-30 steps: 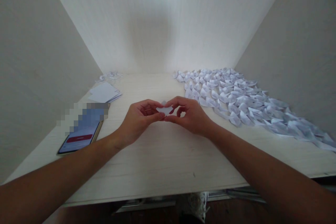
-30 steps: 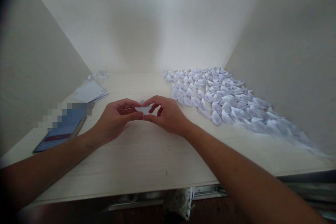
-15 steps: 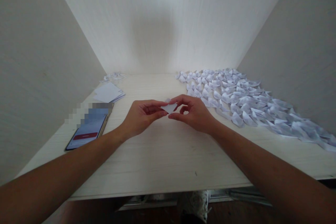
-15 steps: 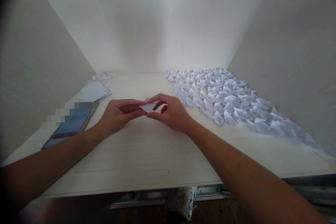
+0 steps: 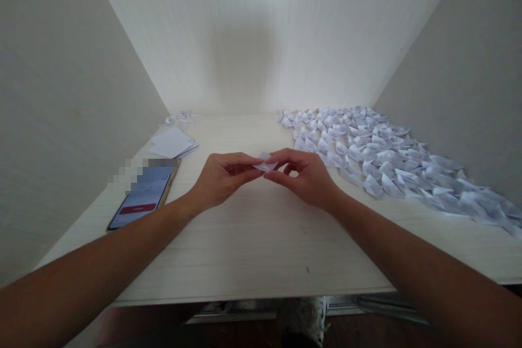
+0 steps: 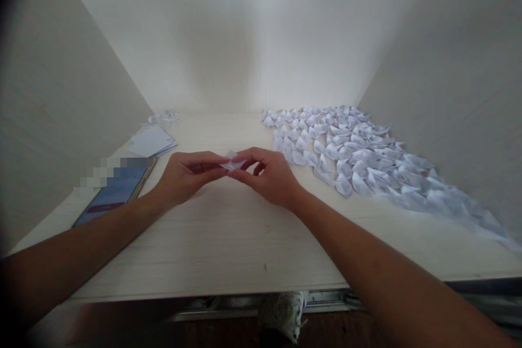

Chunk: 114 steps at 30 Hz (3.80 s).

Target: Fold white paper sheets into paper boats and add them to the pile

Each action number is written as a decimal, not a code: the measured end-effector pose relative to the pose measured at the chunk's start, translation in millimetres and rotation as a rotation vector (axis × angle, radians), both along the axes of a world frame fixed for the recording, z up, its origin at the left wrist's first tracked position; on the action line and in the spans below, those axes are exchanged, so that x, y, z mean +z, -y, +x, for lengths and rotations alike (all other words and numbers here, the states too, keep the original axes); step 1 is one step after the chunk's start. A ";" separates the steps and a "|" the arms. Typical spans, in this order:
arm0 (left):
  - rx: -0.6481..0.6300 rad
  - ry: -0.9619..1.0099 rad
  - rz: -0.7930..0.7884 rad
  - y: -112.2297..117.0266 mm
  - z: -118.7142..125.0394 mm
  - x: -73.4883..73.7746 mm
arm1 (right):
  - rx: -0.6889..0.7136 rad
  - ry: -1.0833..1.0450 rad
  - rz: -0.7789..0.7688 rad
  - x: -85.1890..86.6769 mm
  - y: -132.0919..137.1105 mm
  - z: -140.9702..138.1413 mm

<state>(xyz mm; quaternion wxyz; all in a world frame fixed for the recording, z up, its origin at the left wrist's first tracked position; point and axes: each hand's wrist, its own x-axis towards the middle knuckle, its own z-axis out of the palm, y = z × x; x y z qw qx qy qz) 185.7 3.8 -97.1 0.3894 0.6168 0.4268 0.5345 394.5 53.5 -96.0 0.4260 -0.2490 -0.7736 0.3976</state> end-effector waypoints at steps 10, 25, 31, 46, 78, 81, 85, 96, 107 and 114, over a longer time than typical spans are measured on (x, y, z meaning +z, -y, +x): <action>0.025 0.019 0.124 2.1 3.2 -2.4 | -0.073 0.007 0.266 2.6 5.7 -3.1; 0.113 -0.262 0.424 5.5 4.2 0.2 | -0.120 -0.042 0.131 3.3 12.1 -7.6; 0.096 -0.220 0.476 4.2 4.9 -4.0 | -0.183 -0.020 0.154 3.8 15.5 -10.0; 0.123 -0.013 0.236 9.3 12.4 -1.8 | -0.190 -0.068 0.121 0.8 13.7 -8.9; 0.010 0.013 -0.042 5.2 7.1 1.6 | -0.008 0.009 -0.182 0.1 11.3 -10.9; -0.040 -0.016 -0.059 2.8 6.4 -1.1 | 0.041 0.030 -0.205 -4.6 5.6 -8.1; -0.054 0.007 -0.075 -0.4 5.1 -2.5 | 0.105 0.059 -0.217 -7.6 1.4 -5.7; -0.076 -0.040 0.015 3.4 4.7 -0.3 | 0.191 -0.056 -0.278 -2.9 -5.1 -4.1; -0.055 0.080 -0.089 0.5 0.4 1.6 | -0.026 0.028 0.118 4.5 4.5 0.0; 0.050 -0.129 0.147 1.3 -1.0 -1.3 | -0.122 0.037 0.182 4.1 3.9 -1.9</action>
